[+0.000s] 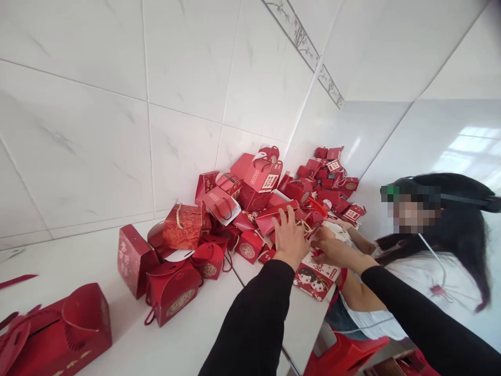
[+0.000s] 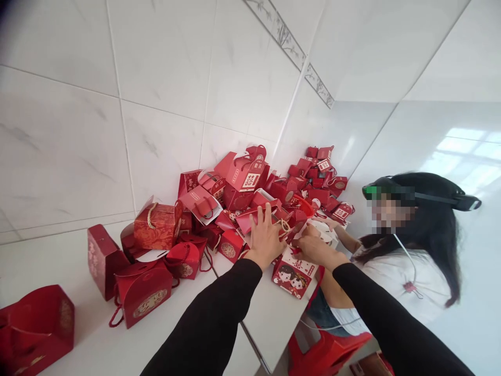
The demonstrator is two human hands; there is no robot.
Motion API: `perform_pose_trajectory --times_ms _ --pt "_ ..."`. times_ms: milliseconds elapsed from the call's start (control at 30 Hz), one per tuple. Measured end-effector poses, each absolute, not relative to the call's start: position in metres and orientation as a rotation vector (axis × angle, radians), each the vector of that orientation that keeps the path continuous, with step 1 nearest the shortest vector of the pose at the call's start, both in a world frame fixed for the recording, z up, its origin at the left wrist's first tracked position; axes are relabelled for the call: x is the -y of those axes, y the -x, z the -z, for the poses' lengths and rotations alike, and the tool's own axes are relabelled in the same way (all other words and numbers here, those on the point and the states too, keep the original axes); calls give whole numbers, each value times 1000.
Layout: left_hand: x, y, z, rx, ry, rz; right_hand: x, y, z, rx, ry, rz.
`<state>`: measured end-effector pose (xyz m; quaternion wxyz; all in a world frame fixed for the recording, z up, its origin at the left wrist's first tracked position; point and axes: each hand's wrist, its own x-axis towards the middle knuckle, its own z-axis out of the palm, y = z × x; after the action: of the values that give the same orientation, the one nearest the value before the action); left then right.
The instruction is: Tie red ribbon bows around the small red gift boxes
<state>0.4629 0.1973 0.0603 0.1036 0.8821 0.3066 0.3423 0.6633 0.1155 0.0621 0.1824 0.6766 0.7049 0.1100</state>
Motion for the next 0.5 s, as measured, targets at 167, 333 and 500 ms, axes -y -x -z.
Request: perform_pose_trajectory --times_ms 167,333,500 --pt "-190 -457 -57 -906 -2554 -1096 -112 -644 -55 -1911 -1962 -188" --pt "-188 -444 -52 -917 -2471 -1149 -96 -640 -61 -1895 -2052 -90" --pt "-181 -433 -48 -872 -2458 -1162 -72 -637 -70 -1946 -2186 -101"
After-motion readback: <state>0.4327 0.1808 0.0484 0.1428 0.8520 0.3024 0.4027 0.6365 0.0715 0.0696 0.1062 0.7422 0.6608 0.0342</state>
